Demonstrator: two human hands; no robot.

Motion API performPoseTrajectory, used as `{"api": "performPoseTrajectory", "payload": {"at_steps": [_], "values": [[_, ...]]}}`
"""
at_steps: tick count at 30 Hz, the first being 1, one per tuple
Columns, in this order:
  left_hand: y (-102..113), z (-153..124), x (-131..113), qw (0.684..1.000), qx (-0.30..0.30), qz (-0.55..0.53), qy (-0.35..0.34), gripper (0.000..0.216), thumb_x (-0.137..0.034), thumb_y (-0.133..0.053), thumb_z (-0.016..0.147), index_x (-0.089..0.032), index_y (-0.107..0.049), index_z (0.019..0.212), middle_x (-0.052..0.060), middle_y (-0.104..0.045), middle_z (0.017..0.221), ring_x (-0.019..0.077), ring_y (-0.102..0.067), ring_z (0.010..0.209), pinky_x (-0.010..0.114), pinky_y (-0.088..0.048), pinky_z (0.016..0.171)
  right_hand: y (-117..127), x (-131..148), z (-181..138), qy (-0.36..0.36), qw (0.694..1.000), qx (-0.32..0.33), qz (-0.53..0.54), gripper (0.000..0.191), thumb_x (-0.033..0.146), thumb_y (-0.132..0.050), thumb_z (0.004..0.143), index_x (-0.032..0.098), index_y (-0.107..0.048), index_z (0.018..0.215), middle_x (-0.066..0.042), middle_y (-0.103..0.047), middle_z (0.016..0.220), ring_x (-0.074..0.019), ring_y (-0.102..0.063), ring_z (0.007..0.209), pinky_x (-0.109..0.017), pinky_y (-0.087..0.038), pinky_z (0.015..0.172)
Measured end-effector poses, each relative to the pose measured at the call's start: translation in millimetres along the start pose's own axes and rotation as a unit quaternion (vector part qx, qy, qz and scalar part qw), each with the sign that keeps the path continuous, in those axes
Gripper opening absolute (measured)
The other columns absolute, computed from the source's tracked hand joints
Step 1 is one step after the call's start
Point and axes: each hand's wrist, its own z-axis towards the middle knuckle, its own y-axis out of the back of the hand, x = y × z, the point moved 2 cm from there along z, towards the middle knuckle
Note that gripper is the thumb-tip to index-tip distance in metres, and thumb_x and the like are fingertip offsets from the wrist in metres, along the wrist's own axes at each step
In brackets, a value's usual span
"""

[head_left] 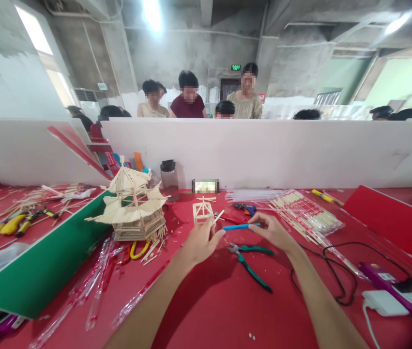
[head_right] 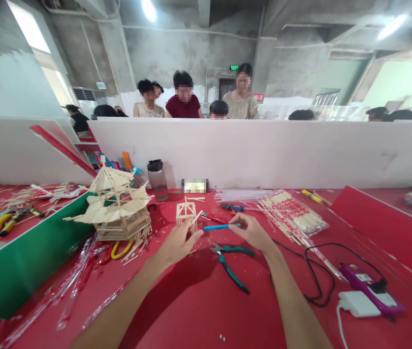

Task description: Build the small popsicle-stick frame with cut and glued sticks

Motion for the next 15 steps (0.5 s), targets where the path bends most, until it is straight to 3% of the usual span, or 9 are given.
{"api": "performPoseTrajectory", "payload": {"at_steps": [4,7,9,11,15], "values": [[21,1,12,0.993,0.037,0.102,-0.037,0.027,-0.045,-0.040,0.094,-0.021,-0.053,0.096,0.002,-0.059,0.076,0.0196,-0.057,0.070,0.028,-0.032,0.064,3,-20,0,-0.006,0.989,-0.015,-0.149,0.016,0.033,-0.063,0.080,0.019,-0.064,0.087,-0.003,-0.068,0.082,-0.0192,-0.063,0.077,-0.031,-0.049,0.074],[40,3,27,0.990,0.003,0.139,-0.005,0.022,-0.042,-0.044,0.092,-0.022,-0.053,0.093,0.003,-0.061,0.075,0.0209,-0.061,0.072,0.028,-0.035,0.065,-9,-21,3,0.018,0.973,-0.032,-0.228,0.017,0.032,-0.063,0.079,0.021,-0.066,0.091,-0.006,-0.070,0.095,-0.0228,-0.063,0.092,-0.036,-0.046,0.086],[51,5,36,0.988,-0.040,0.147,0.008,0.020,-0.041,-0.044,0.092,-0.022,-0.051,0.091,0.002,-0.062,0.076,0.0209,-0.062,0.074,0.028,-0.037,0.067,-22,-14,7,0.040,0.971,-0.059,-0.227,0.017,0.033,-0.062,0.082,0.021,-0.066,0.093,-0.006,-0.070,0.100,-0.0227,-0.063,0.097,-0.035,-0.046,0.089],[60,7,45,0.984,-0.069,0.160,0.023,0.020,-0.041,-0.046,0.091,-0.022,-0.050,0.092,0.003,-0.064,0.081,0.0216,-0.064,0.079,0.029,-0.039,0.070,-41,-4,13,0.039,0.979,-0.053,-0.194,0.016,0.034,-0.060,0.085,0.022,-0.065,0.094,-0.005,-0.072,0.097,-0.0207,-0.066,0.089,-0.032,-0.048,0.081],[62,9,58,0.979,-0.045,0.192,0.049,0.020,-0.039,-0.055,0.088,-0.023,-0.048,0.098,0.005,-0.069,0.096,0.0251,-0.066,0.089,0.031,-0.041,0.073,-79,16,31,0.045,0.984,0.007,-0.171,0.022,0.031,-0.063,0.084,0.023,-0.064,0.105,-0.004,-0.074,0.096,-0.0204,-0.069,0.088,-0.031,-0.049,0.081]]}}
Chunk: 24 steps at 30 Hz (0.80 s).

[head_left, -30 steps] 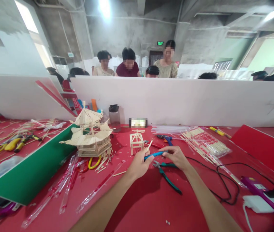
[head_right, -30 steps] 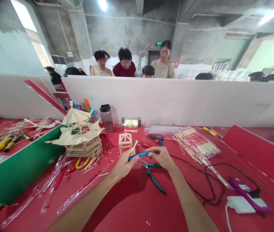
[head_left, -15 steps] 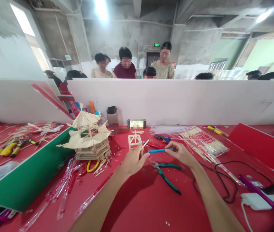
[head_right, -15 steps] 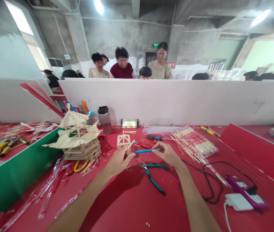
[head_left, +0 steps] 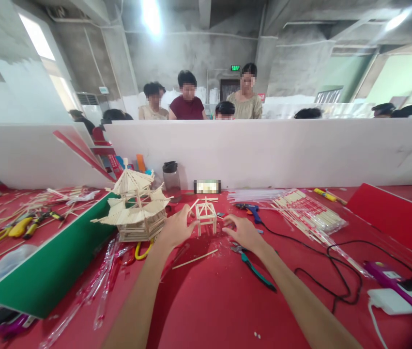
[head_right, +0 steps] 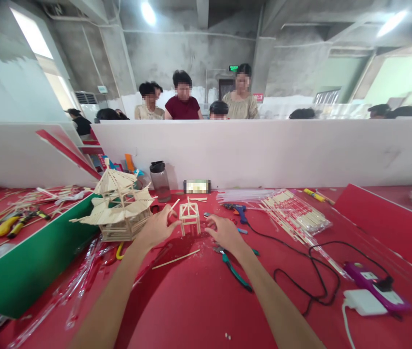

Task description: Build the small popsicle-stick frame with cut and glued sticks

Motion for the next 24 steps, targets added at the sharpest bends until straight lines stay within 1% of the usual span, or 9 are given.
{"api": "performPoseTrajectory", "payload": {"at_steps": [2,4,7,12,15,18,21,24], "values": [[-5,0,3,1.000,0.025,0.005,-0.005,0.021,-0.038,-0.057,0.087,-0.023,-0.048,0.099,0.005,-0.070,0.099,0.0266,-0.067,0.092,0.031,-0.041,0.074,-10,9,11,-0.005,1.000,0.007,-0.013,0.025,0.030,-0.066,0.083,0.024,-0.064,0.107,-0.004,-0.075,0.095,-0.0213,-0.069,0.088,-0.030,-0.049,0.080],[-10,1,5,0.999,0.042,0.005,-0.007,0.022,-0.038,-0.058,0.087,-0.024,-0.047,0.099,0.005,-0.071,0.099,0.0274,-0.067,0.094,0.031,-0.041,0.073,-17,12,19,-0.008,0.999,0.004,-0.033,0.020,0.027,-0.066,0.082,0.024,-0.065,0.102,-0.004,-0.075,0.094,-0.0215,-0.069,0.088,-0.029,-0.048,0.079],[-16,2,8,0.999,0.047,0.000,0.000,0.020,-0.036,-0.058,0.087,-0.024,-0.048,0.099,0.005,-0.072,0.100,0.0273,-0.068,0.095,0.030,-0.041,0.072,-22,12,26,-0.010,0.999,-0.007,-0.049,0.010,0.024,-0.066,0.082,0.023,-0.066,0.092,-0.003,-0.075,0.093,-0.0206,-0.069,0.087,-0.027,-0.048,0.077],[-25,5,12,0.999,0.028,-0.010,0.016,0.014,-0.032,-0.052,0.091,-0.023,-0.048,0.100,0.006,-0.072,0.103,0.0265,-0.068,0.097,0.030,-0.042,0.075,-30,8,29,-0.003,0.999,-0.030,-0.028,0.007,0.026,-0.065,0.084,0.023,-0.064,0.090,-0.002,-0.075,0.089,-0.0192,-0.070,0.084,-0.027,-0.048,0.075],[-32,7,14,0.999,-0.001,-0.013,0.048,0.014,-0.034,-0.047,0.094,-0.022,-0.047,0.101,0.008,-0.071,0.104,0.0260,-0.068,0.097,0.030,-0.043,0.076,-34,6,37,-0.004,0.999,-0.042,-0.023,0.006,0.028,-0.064,0.086,0.023,-0.063,0.087,-0.003,-0.075,0.089,-0.0196,-0.070,0.084,-0.027,-0.048,0.075],[-39,8,15,0.997,-0.020,-0.017,0.072,0.015,-0.033,-0.039,0.097,-0.021,-0.046,0.102,0.011,-0.071,0.102,0.0247,-0.068,0.096,0.030,-0.044,0.077,-38,4,49,-0.010,0.998,-0.046,-0.034,0.004,0.026,-0.064,0.085,0.023,-0.063,0.087,-0.004,-0.076,0.091,-0.0200,-0.070,0.086,-0.027,-0.048,0.074],[-44,9,17,0.996,-0.021,-0.016,0.087,0.015,-0.030,-0.036,0.097,-0.020,-0.045,0.103,0.012,-0.070,0.097,0.0248,-0.069,0.092,0.031,-0.044,0.074,-41,3,63,-0.015,0.998,-0.045,-0.050,0.005,0.024,-0.065,0.084,0.022,-0.063,0.088,-0.004,-0.076,0.089,-0.0196,-0.070,0.086,-0.026,-0.047,0.074],[-46,10,21,0.994,-0.019,-0.024,0.106,0.013,-0.025,-0.039,0.096,-0.020,-0.044,0.106,0.012,-0.070,0.096,0.0254,-0.069,0.091,0.031,-0.044,0.074,-42,4,73,-0.022,0.996,-0.042,-0.069,0.005,0.023,-0.065,0.083,0.022,-0.064,0.087,-0.003,-0.075,0.088,-0.0193,-0.070,0.084,-0.026,-0.047,0.073]]}}
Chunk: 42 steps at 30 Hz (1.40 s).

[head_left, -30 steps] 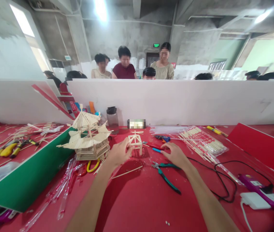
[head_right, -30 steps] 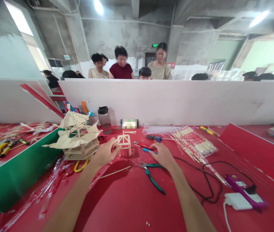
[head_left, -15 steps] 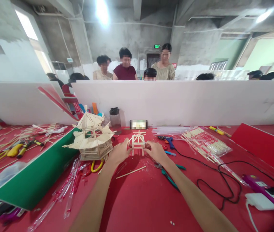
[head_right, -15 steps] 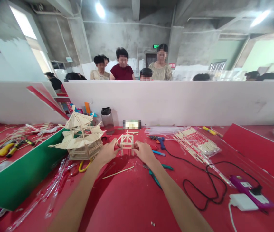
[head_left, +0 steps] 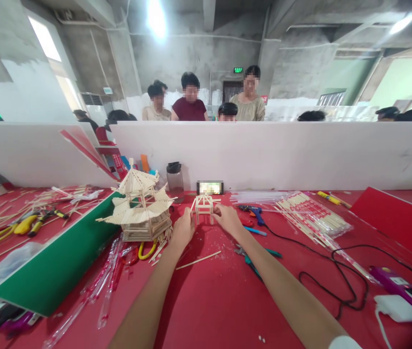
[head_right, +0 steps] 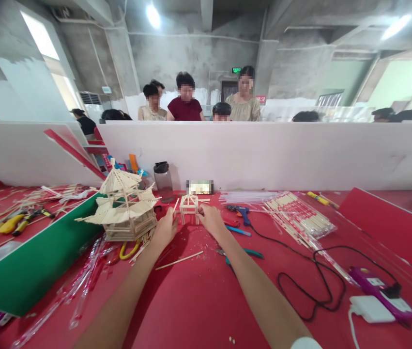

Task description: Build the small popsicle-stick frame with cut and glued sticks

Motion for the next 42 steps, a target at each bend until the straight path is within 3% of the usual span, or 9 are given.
{"api": "performPoseTrajectory", "payload": {"at_steps": [7,13,17,21,26,33,39,42], "values": [[3,1,4,1.000,-0.008,-0.029,0.003,0.017,-0.015,-0.040,0.091,-0.020,-0.042,0.107,0.011,-0.069,0.098,0.0246,-0.067,0.090,0.031,-0.044,0.075,-1,4,7,-0.001,1.000,0.009,-0.002,0.007,0.019,-0.063,0.082,0.021,-0.065,0.089,-0.003,-0.075,0.088,-0.0187,-0.070,0.084,-0.024,-0.047,0.072],[25,-4,-11,0.989,-0.119,-0.068,-0.046,0.012,-0.032,-0.044,0.092,-0.021,-0.043,0.096,0.006,-0.061,0.091,0.0213,-0.062,0.087,0.031,-0.045,0.078,30,-15,-9,-0.007,0.999,-0.007,0.038,0.013,0.022,-0.063,0.083,0.022,-0.065,0.095,-0.003,-0.075,0.089,-0.0184,-0.070,0.082,-0.028,-0.050,0.076],[31,-17,-34,0.987,-0.044,-0.091,-0.126,0.023,-0.042,-0.036,0.096,-0.021,-0.045,0.092,0.003,-0.059,0.080,0.0197,-0.060,0.076,0.030,-0.042,0.073,69,-55,-37,-0.044,0.998,-0.040,0.008,0.010,0.026,-0.059,0.084,0.022,-0.066,0.090,-0.004,-0.074,0.088,-0.0194,-0.069,0.083,-0.029,-0.050,0.075],[15,-30,-51,0.981,0.056,-0.064,-0.175,0.030,-0.036,-0.025,0.100,-0.022,-0.051,0.104,0.008,-0.066,0.101,0.0219,-0.063,0.093,0.032,-0.042,0.082,90,-89,-69,-0.077,0.995,-0.036,-0.050,0.011,0.027,-0.058,0.084,0.022,-0.067,0.089,-0.004,-0.073,0.086,-0.0204,-0.068,0.080,-0.030,-0.048,0.073],[-12,-37,-55,0.977,0.125,-0.006,-0.174,0.035,-0.034,-0.024,0.100,-0.022,-0.057,0.103,0.011,-0.067,0.106,0.0241,-0.064,0.100,0.034,-0.042,0.086,82,-92,-83,-0.078,0.991,0.042,-0.099,0.010,0.028,-0.062,0.083,0.024,-0.069,0.089,-0.004,-0.074,0.088,-0.0217,-0.068,0.083,-0.028,-0.045,0.070],[-19,-34,-48,0.978,0.148,0.022,-0.146,0.036,-0.036,-0.025,0.100,-0.022,-0.058,0.102,0.011,-0.070,0.101,0.0250,-0.066,0.095,0.034,-0.042,0.079,72,-81,-77,-0.071,0.989,0.021,-0.126,0.017,0.031,-0.060,0.087,0.023,-0.065,0.101,-0.006,-0.072,0.092,-0.0206,-0.066,0.089,-0.027,-0.044,0.074],[-24,-29,-44,0.977,0.156,0.029,-0.144,0.035,-0.037,-0.026,0.100,-0.022,-0.057,0.101,0.009,-0.071,0.096,0.0231,-0.067,0.093,0.030,-0.040,0.075,64,-84,-75,-0.062,0.987,0.067,-0.134,0.014,0.029,-0.060,0.088,0.022,-0.065,0.099,-0.005,-0.070,0.099,-0.0206,-0.064,0.093,-0.029,-0.045,0.080],[-23,-28,-45,0.978,0.149,0.024,-0.146,0.032,-0.038,-0.027,0.100,-0.023,-0.056,0.099,0.008,-0.071,0.092,0.0227,-0.067,0.089,0.029,-0.039,0.071,60,-86,-73,-0.051,0.989,0.027,-0.135,0.021,0.030,-0.057,0.091,0.021,-0.064,0.108,-0.007,-0.068,0.109,-0.0218,-0.061,0.103,-0.031,-0.043,0.090]]}}
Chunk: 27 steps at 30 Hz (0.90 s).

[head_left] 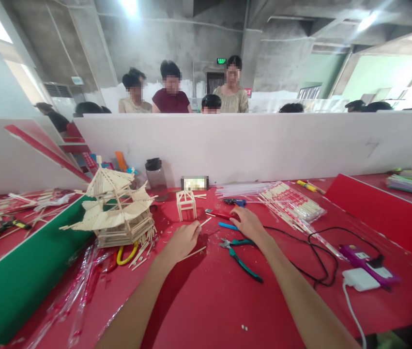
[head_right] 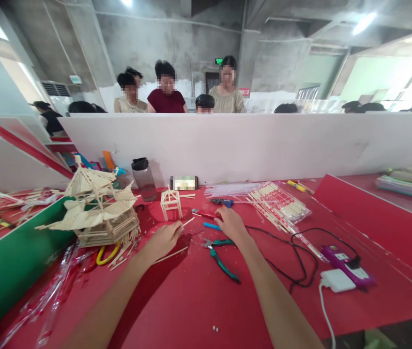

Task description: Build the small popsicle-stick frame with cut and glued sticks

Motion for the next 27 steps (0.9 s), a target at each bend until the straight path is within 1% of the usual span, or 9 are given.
{"api": "performPoseTrajectory", "payload": {"at_steps": [2,4,10,13,18,20,24,25,27], "values": [[1,0,-1,1.000,-0.003,-0.001,-0.002,0.031,-0.038,-0.029,0.100,-0.023,-0.055,0.098,0.008,-0.071,0.091,0.0228,-0.067,0.087,0.028,-0.038,0.069,-4,1,1,0.015,1.000,-0.024,-0.003,0.029,0.031,-0.054,0.093,0.019,-0.061,0.118,-0.009,-0.065,0.119,-0.0231,-0.057,0.111,-0.033,-0.041,0.096],[4,0,-1,1.000,-0.004,0.004,0.002,0.031,-0.038,-0.028,0.100,-0.023,-0.055,0.098,0.008,-0.071,0.092,0.0232,-0.068,0.087,0.028,-0.037,0.069,-7,4,2,0.036,0.999,-0.018,-0.013,0.034,0.032,-0.054,0.093,0.018,-0.058,0.123,-0.011,-0.063,0.122,-0.0246,-0.055,0.113,-0.035,-0.040,0.098],[12,1,1,0.999,0.000,0.041,0.022,0.030,-0.035,-0.028,0.099,-0.022,-0.055,0.103,0.010,-0.071,0.092,0.0257,-0.068,0.087,0.029,-0.038,0.067,-1,12,0,0.061,0.998,-0.010,-0.032,0.029,0.038,-0.061,0.089,0.020,-0.066,0.111,-0.011,-0.062,0.111,-0.0241,-0.055,0.108,-0.034,-0.041,0.096],[12,1,2,0.999,0.001,0.049,0.023,0.029,-0.035,-0.029,0.098,-0.023,-0.055,0.103,0.010,-0.072,0.092,0.0259,-0.068,0.088,0.029,-0.038,0.068,2,14,-3,0.066,0.997,0.036,-0.031,0.023,0.039,-0.063,0.087,0.021,-0.069,0.101,-0.009,-0.064,0.103,-0.0228,-0.059,0.101,-0.031,-0.043,0.089],[8,2,3,0.998,0.001,0.060,0.023,0.029,-0.036,-0.029,0.098,-0.023,-0.055,0.099,0.010,-0.072,0.092,0.0260,-0.068,0.089,0.030,-0.040,0.070,3,13,-6,0.070,0.993,0.100,-0.001,0.020,0.038,-0.060,0.088,0.024,-0.069,0.098,-0.005,-0.070,0.097,-0.0206,-0.064,0.090,-0.027,-0.043,0.076],[7,2,3,0.998,0.003,0.065,0.024,0.029,-0.035,-0.029,0.098,-0.023,-0.055,0.099,0.010,-0.072,0.092,0.0264,-0.068,0.089,0.031,-0.041,0.071,6,8,-5,0.047,0.996,0.074,0.008,0.021,0.040,-0.055,0.091,0.024,-0.068,0.096,-0.004,-0.071,0.095,-0.0198,-0.064,0.087,-0.027,-0.042,0.074],[10,1,1,0.997,0.009,0.070,0.024,0.028,-0.034,-0.030,0.098,-0.023,-0.055,0.103,0.010,-0.072,0.094,0.0267,-0.068,0.091,0.031,-0.042,0.071,17,-12,0,-0.039,0.998,-0.056,-0.014,0.025,0.034,-0.047,0.095,0.021,-0.066,0.105,-0.008,-0.069,0.103,-0.0208,-0.062,0.098,-0.029,-0.042,0.084],[11,1,0,0.997,0.011,0.071,0.024,0.028,-0.034,-0.030,0.098,-0.023,-0.055,0.104,0.010,-0.072,0.094,0.0265,-0.068,0.091,0.031,-0.042,0.071,20,-18,0,-0.051,0.996,-0.068,-0.023,0.025,0.032,-0.048,0.094,0.019,-0.066,0.106,-0.010,-0.068,0.105,-0.0213,-0.061,0.100,-0.029,-0.042,0.085],[12,0,0,0.997,0.011,0.072,0.024,0.028,-0.034,-0.030,0.098,-0.023,-0.054,0.105,0.011,-0.072,0.095,0.0260,-0.068,0.091,0.031,-0.042,0.072,27,-25,-1,-0.054,0.997,-0.048,-0.026,0.024,0.031,-0.050,0.092,0.018,-0.067,0.102,-0.011,-0.067,0.103,-0.0214,-0.061,0.097,-0.029,-0.042,0.084]]}}
